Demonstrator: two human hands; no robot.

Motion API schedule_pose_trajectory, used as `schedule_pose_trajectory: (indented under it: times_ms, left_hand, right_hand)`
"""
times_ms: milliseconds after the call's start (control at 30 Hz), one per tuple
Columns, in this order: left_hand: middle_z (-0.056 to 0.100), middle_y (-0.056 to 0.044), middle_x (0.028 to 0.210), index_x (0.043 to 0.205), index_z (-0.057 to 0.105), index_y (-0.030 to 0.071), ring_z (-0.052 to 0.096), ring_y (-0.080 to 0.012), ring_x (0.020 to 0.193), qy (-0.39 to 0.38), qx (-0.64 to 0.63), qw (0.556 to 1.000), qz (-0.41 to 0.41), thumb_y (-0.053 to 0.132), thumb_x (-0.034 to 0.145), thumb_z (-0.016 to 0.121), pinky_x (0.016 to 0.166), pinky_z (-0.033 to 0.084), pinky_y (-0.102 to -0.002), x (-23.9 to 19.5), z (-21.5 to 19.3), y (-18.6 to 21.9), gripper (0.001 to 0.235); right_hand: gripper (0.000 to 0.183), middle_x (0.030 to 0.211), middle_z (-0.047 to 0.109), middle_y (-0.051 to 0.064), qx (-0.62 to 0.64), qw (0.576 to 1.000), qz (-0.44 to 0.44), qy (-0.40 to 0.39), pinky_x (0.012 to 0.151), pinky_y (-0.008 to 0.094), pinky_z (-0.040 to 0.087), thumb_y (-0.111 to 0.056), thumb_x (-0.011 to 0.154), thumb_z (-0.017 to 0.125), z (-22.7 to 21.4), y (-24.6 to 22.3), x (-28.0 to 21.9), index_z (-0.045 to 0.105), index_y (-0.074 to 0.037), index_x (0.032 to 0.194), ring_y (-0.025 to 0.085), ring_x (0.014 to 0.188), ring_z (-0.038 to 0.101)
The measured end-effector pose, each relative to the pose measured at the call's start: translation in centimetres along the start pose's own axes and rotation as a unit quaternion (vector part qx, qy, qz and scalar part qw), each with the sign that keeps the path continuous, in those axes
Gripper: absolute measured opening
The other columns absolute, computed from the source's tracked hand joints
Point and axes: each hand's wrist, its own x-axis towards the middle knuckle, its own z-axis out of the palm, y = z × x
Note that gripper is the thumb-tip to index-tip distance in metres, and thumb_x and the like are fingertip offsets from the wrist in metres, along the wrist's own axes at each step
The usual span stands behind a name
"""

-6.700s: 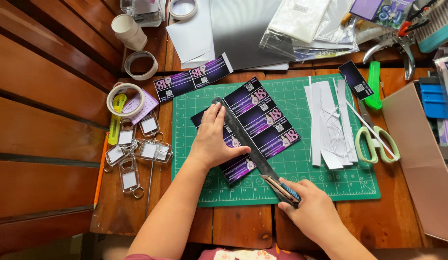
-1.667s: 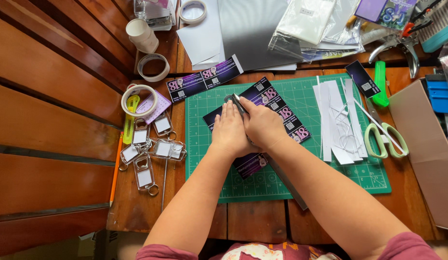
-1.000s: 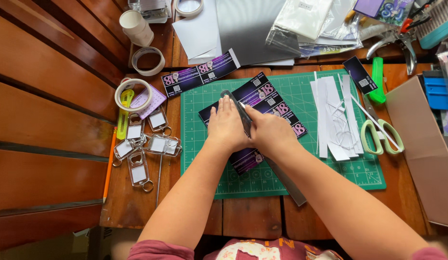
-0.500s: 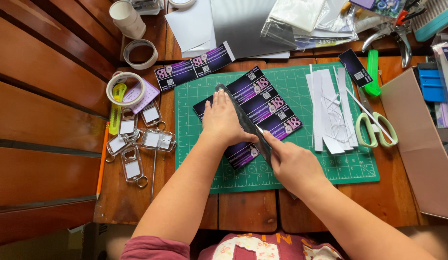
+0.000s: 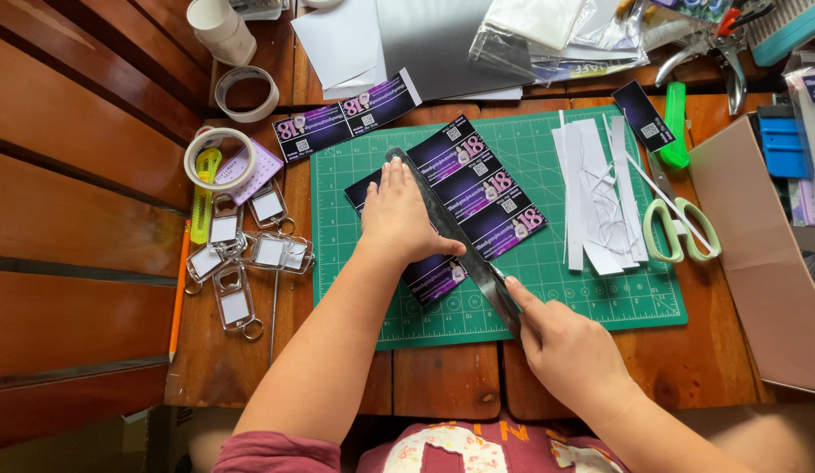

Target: The person uses a metal ruler and a utility knife to cut a printed sheet of paper into smaller rectangular pieces on a green cutting mat. The person repeatedly aligns the ruler and slices along its edge to separate individual sections from the sheet.

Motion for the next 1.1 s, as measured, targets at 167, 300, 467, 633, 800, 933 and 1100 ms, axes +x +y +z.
schedule_pose_trajectory:
  times_ms: [167,300,467,633,800,933,1100]
  left_hand:
    - [-0.002,-0.017,0.174,0.163,0.000,-0.003,-0.001,-0.0280,0.161,0.002,-0.005,1.000,0.002,0.090,0.055,0.087,0.127,0.009,-0.045,-0.4,-0.1,-0.1,0.167]
    - [-0.003,-0.018,0.173,0.162,0.000,-0.003,-0.004,-0.0292,0.160,0.028,-0.037,0.998,0.033,0.088,0.060,0.084,0.128,0.002,-0.044,-0.5,0.7,-0.9,0.160]
    - [-0.004,-0.016,0.173,0.162,0.003,-0.002,-0.009,-0.0277,0.159,0.087,-0.117,0.986,0.075,0.081,0.061,0.086,0.127,-0.004,-0.046,-0.9,2.2,-2.0,0.154]
    - [-0.002,-0.016,0.173,0.161,0.007,-0.002,-0.009,-0.0277,0.159,0.108,-0.144,0.980,0.080,0.077,0.059,0.089,0.127,-0.005,-0.047,-0.9,2.5,-2.1,0.153]
    - [-0.002,-0.015,0.173,0.161,0.007,-0.002,-0.009,-0.0271,0.160,0.108,-0.154,0.979,0.084,0.076,0.060,0.089,0.127,-0.005,-0.046,-1.0,2.4,-2.0,0.152]
    - [0.001,-0.017,0.173,0.161,0.009,-0.003,-0.007,-0.0285,0.160,0.126,-0.156,0.976,0.090,0.076,0.059,0.089,0.127,-0.005,-0.048,-0.7,2.8,-2.1,0.152]
    - [0.000,-0.016,0.173,0.161,0.007,-0.003,-0.007,-0.0274,0.160,0.113,-0.166,0.976,0.086,0.075,0.060,0.089,0.127,-0.004,-0.047,-1.0,2.4,-2.1,0.151]
  right_hand:
    - [0.058,0.105,0.063,-0.004,0.054,0.996,0.069,-0.024,0.072,0.050,0.053,-0.034,0.093,0.056,-1.6,-0.3,-0.8,0.049,-0.047,0.150,0.034,0.086,0.065]
    - [0.068,0.143,0.065,-0.001,0.150,0.968,0.192,-0.056,0.100,0.045,0.052,-0.046,0.088,0.059,-2.6,0.5,-1.7,0.045,-0.038,0.154,0.033,0.124,0.064]
    - [0.061,0.114,0.069,0.005,0.129,0.961,0.232,-0.081,0.093,0.043,0.050,-0.057,0.080,0.075,-0.8,1.5,-1.5,0.058,-0.017,0.123,0.030,0.110,0.065]
    - [0.049,0.090,0.063,-0.001,0.091,0.980,0.169,-0.054,0.079,0.040,0.051,-0.061,0.072,0.086,3.9,3.6,-2.1,0.066,-0.018,0.085,0.023,0.087,0.064]
    - [0.049,0.119,0.069,-0.003,0.121,0.988,0.076,0.056,0.094,0.037,0.054,-0.050,0.075,0.083,6.6,4.7,-2.8,0.070,-0.014,0.105,0.019,0.111,0.066]
    - [0.030,0.103,0.074,-0.004,0.138,0.986,0.061,0.069,0.092,0.034,0.053,-0.039,0.077,0.081,5.6,4.0,-2.6,0.071,-0.017,0.095,0.019,0.101,0.068]
    - [0.021,0.090,0.074,-0.007,0.167,0.981,0.030,0.096,0.087,0.030,0.054,-0.027,0.074,0.084,5.4,3.6,-2.7,0.070,-0.018,0.086,0.016,0.092,0.069]
